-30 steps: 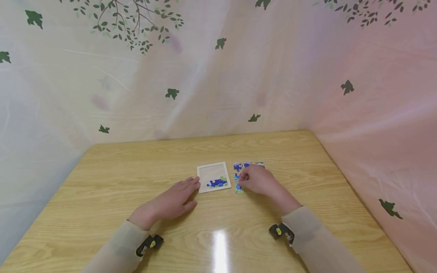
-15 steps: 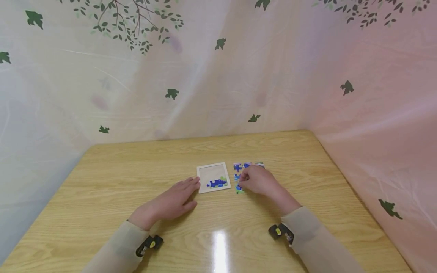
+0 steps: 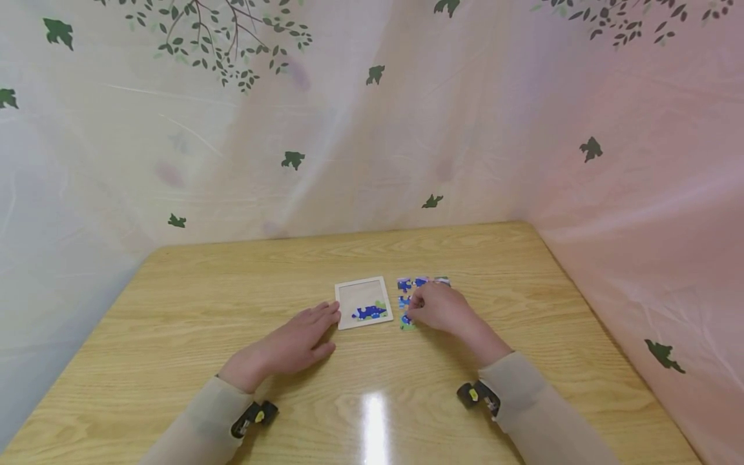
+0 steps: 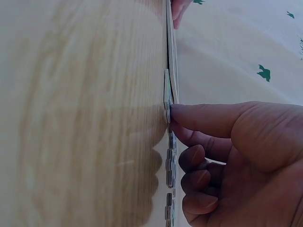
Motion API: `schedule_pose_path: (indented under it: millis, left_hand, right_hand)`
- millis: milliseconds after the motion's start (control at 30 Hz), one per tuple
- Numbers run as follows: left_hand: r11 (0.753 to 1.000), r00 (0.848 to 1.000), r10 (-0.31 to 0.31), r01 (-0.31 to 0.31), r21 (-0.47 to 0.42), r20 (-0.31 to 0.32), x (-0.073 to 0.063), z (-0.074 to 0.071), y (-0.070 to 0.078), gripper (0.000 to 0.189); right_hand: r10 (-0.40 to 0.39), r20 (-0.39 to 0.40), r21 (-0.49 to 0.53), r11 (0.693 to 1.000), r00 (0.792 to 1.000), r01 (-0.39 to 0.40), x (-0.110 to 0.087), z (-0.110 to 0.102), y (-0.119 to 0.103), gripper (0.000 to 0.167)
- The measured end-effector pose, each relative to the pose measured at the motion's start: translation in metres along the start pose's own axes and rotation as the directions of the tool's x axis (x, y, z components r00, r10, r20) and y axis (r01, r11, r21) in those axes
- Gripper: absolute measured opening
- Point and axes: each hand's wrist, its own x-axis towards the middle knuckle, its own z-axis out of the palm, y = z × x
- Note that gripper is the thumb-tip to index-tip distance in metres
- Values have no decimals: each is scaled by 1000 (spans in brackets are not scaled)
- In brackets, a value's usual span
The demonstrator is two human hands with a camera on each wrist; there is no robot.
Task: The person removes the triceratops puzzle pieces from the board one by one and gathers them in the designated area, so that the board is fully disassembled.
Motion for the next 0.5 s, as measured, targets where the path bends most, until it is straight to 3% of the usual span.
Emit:
schedule_pose_path:
  millis: [233, 500]
  left_hand:
    - [1000, 1000, 1, -1, 1, 3, 1, 0, -1, 64]
    - [1000, 1000, 3, -3, -3, 1, 1, -1, -1, 64]
  right_hand:
    - [5, -4, -7, 1000, 1000, -5, -1, 0, 0, 22]
    - [-4, -2, -6, 1000, 1000, 4, 0, -1, 0, 19]
